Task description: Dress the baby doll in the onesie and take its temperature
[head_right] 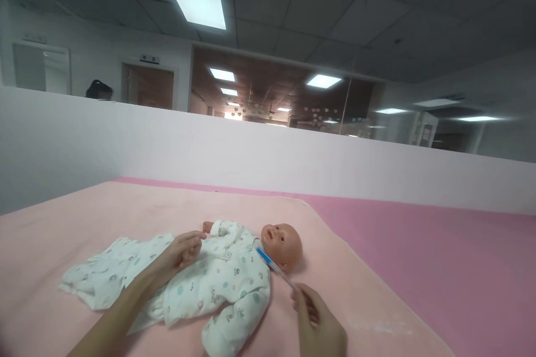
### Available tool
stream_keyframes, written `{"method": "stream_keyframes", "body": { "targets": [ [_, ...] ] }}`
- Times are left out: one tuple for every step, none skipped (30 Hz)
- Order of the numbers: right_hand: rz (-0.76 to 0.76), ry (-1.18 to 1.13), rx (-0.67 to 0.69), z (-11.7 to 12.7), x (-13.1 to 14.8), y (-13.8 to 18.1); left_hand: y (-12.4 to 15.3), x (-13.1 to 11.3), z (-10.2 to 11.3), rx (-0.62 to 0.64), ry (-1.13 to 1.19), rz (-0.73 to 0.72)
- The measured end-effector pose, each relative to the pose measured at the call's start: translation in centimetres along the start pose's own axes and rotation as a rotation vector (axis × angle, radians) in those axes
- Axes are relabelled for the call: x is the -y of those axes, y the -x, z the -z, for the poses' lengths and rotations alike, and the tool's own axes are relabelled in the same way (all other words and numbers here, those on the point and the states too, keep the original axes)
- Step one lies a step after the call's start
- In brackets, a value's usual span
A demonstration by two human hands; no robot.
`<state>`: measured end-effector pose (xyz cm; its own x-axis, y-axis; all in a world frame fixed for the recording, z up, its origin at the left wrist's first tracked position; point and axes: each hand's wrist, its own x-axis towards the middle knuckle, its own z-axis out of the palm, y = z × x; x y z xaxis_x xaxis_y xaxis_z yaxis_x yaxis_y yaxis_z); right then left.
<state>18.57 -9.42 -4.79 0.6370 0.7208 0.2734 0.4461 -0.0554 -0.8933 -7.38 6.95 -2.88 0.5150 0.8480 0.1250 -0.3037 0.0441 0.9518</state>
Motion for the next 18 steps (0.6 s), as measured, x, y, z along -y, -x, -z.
{"method": "stream_keyframes", "body": {
  "targets": [
    [0.047, -0.073, 0.064, -1.2, 1.4, 0.1, 0.0, 0.2, -0.1, 0.007, -0.016, 0.026],
    [0.099, -0.132, 0.125, -2.5, 2.7, 0.1, 0.0, 0.3, -0.1, 0.014, -0.032, 0.054],
    [0.152, -0.167, 0.201, -3.8, 3.8, 0.0, 0.0, 0.4, -0.2, 0.022, -0.048, 0.08],
    [0.189, -0.183, 0.263, -5.1, 4.7, -0.2, 0.0, 0.5, -0.2, 0.025, -0.066, 0.1],
    [0.218, -0.196, 0.314, -6.3, 5.4, -0.3, 0.0, 0.6, -0.2, 0.027, -0.083, 0.116],
    [0.234, -0.213, 0.355, -7.4, 6.0, -0.5, 0.0, 0.7, -0.1, 0.026, -0.097, 0.125],
    [0.236, -0.24, 0.386, -8.4, 6.5, -0.8, -0.1, 0.7, -0.1, 0.022, -0.108, 0.133],
    [0.223, -0.282, 0.418, -9.4, 6.8, -0.9, -0.1, 0.7, 0.0, 0.016, -0.116, 0.137],
    [0.197, -0.336, 0.457, -10.2, 7.1, -1.1, -0.1, 0.7, 0.0, 0.017, -0.12, 0.138],
    [0.164, -0.398, 0.511, -11.0, 7.3, -1.2, -0.2, 0.7, 0.0, 0.02, -0.12, 0.132],
    [0.132, -0.461, 0.582, -11.7, 7.4, -1.2, -0.2, 0.8, 0.1, 0.027, -0.116, 0.124],
    [0.101, -0.519, 0.664, -12.4, 7.5, -1.2, -0.2, 0.8, 0.1, 0.038, -0.112, 0.112],
    [0.077, -0.565, 0.743, -12.9, 7.7, -1.2, -0.2, 0.9, 0.1, 0.056, -0.109, 0.102],
    [0.065, -0.594, 0.805, -13.3, 7.9, -1.3, -0.2, 0.9, 0.1, 0.073, -0.106, 0.093],
    [0.07, -0.599, 0.852, -13.5, 8.2, -1.4, -0.3, 1.0, 0.1, 0.085, -0.101, 0.088],
    [0.095, -0.579, 0.887, -13.5, 8.7, -1.7, -0.3, 1.0, 0.1, 0.088, -0.091, 0.085],
    [0.141, -0.541, 0.91, -13.1, 9.4, -2.1, -0.3, 1.0, 0.1, 0.089, -0.079, 0.083],
    [0.199, -0.497, 0.924, -12.4, 10.3, -2.7, -0.2, 1.0, 0.1, 0.089, -0.065, 0.083]
  ]
}}
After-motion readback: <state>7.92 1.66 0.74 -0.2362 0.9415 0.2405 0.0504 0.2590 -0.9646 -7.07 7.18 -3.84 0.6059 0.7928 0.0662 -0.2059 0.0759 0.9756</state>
